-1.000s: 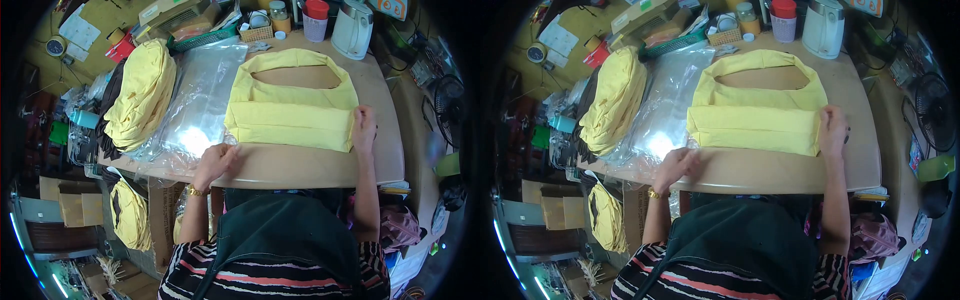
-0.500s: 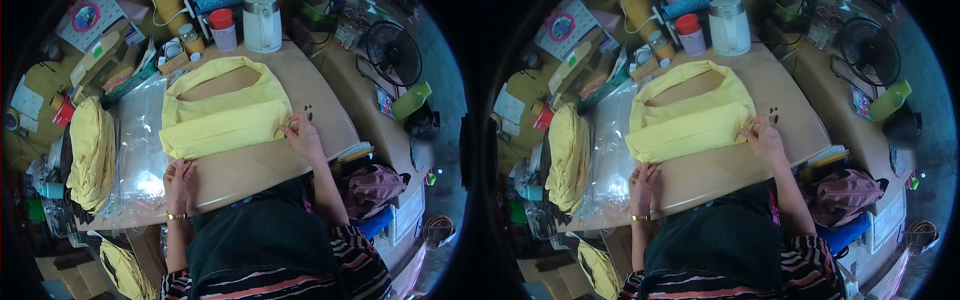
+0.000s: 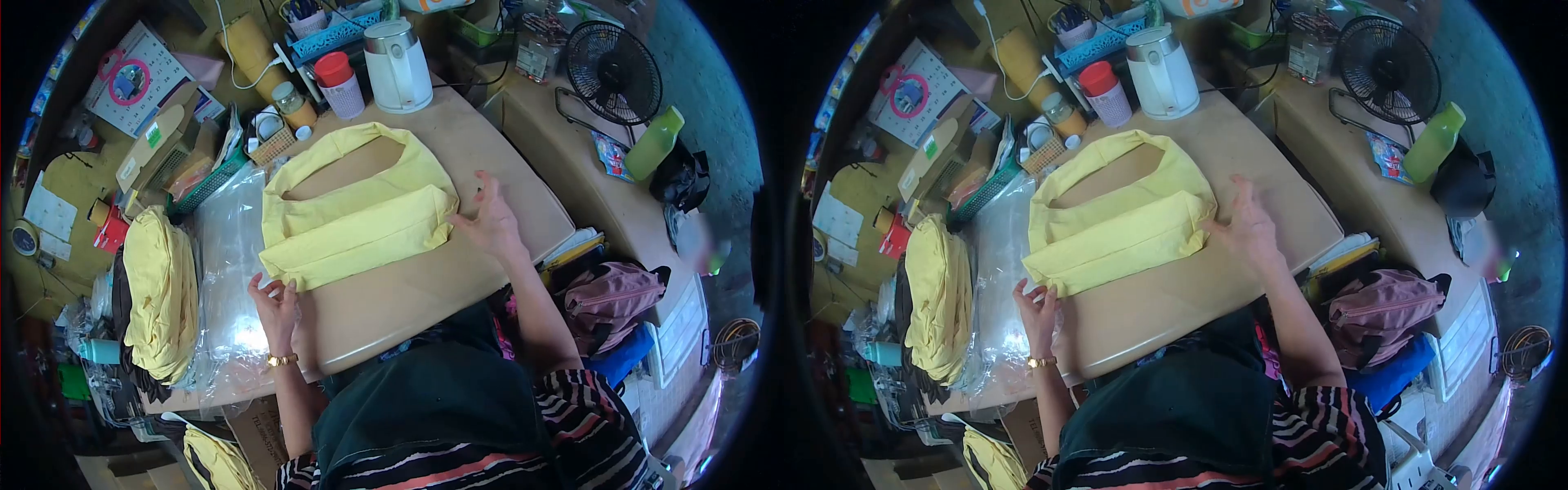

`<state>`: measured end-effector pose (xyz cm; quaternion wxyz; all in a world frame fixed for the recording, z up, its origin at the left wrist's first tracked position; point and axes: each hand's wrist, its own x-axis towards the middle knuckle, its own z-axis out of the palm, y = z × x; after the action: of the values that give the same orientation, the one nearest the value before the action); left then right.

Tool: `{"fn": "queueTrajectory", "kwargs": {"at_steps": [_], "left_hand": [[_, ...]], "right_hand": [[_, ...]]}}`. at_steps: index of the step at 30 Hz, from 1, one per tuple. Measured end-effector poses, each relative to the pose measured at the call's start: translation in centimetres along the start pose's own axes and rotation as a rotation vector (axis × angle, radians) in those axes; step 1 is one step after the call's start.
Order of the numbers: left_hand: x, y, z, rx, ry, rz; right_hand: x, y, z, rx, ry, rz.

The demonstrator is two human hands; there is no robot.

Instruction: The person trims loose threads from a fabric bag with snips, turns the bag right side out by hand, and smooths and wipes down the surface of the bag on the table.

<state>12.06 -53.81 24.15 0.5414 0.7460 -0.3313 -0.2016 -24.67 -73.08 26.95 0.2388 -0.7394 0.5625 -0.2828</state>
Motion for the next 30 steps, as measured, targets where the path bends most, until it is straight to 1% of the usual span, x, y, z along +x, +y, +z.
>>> {"fn": "queueTrajectory", "kwargs": {"at_steps": [1, 2, 4, 5, 7, 8, 10, 11, 13, 14, 16, 17, 19, 20, 22, 23, 25, 26, 28, 29, 30], "left_hand": [[0.4, -0.5, 0.3, -0.043, 0.013, -0.001], [0.8, -1.5, 0.3, -0.041, 0.015, 0.002], [1.3, -2.3, 0.1, -0.056, -0.034, -0.044], [1.2, -2.9, 0.1, -0.054, -0.034, -0.045], [0.3, -1.3, 1.0, -0.224, -0.012, -0.147], [0.3, -1.4, 1.1, -0.222, -0.013, -0.15], [0.4, -1.5, 1.6, -0.124, 0.03, -0.003], [0.5, -1.4, 1.8, -0.123, 0.027, -0.004], [0.5, 0.0, 1.9, 0.103, 0.026, -0.026], [0.6, 0.2, 1.9, 0.103, 0.022, -0.023], [1.1, 0.5, 1.5, 0.254, -0.006, -0.061], [1.5, -0.5, 1.3, 0.256, -0.002, -0.063], [2.3, -2.9, 1.0, 0.105, -0.013, 0.013], [2.0, -3.5, 0.5, 0.108, -0.007, 0.008], [0.5, -2.8, -0.6, 0.111, -0.058, -0.075], [-0.8, -2.3, -1.3, 0.114, -0.051, -0.082], [-4.2, 0.7, -2.5, 0.318, -0.208, -0.085], [-5.0, 2.5, -2.9, 0.317, -0.209, -0.094], [-6.5, 5.9, -3.8, 0.881, 0.04, 0.122], [-6.7, 7.5, -3.5, 0.882, 0.039, 0.107], [-6.1, 9.3, -2.7, 0.904, 0.043, 0.462]], "right_hand": [[0.0, -0.7, 0.2, 0.077, -0.139, 0.091], [-0.3, -1.1, 0.8, 0.08, -0.138, 0.09], [-1.0, -1.2, 2.6, -0.115, -0.054, -0.019], [-1.0, -0.7, 2.9, -0.114, -0.055, -0.018], [-1.0, 0.1, 3.1, 0.092, 0.029, -0.007], [-0.8, 0.3, 3.2, 0.093, 0.027, -0.003], [0.0, 0.5, 3.0, 0.141, -0.017, 0.123], [0.1, 0.4, 3.0, 0.141, -0.016, 0.126], [0.0, -0.7, 2.9, 0.101, 0.002, 0.083], [0.1, -0.5, 3.1, 0.101, 0.006, 0.086], [0.4, -0.3, 3.4, 0.109, 0.001, 0.126], [0.7, -0.2, 3.4, 0.111, -0.002, 0.124], [0.9, 0.2, 3.3, 0.183, -0.035, 0.151], [0.7, 0.9, 3.2, 0.184, -0.043, 0.148], [0.5, 2.6, 2.6, 0.335, -0.077, 0.138], [0.1, 3.2, 2.0, 0.337, -0.087, 0.137], [-1.6, 2.1, -1.5, 0.221, -0.355, 0.222], [-2.3, 1.3, -2.3, 0.217, -0.363, 0.225], [-3.4, -0.2, -3.6, -0.363, 0.084, -0.213], [-3.3, -1.3, -3.9, -0.365, 0.071, -0.217], [-2.5, -2.7, -4.0, -0.237, 0.073, -0.375]]}}
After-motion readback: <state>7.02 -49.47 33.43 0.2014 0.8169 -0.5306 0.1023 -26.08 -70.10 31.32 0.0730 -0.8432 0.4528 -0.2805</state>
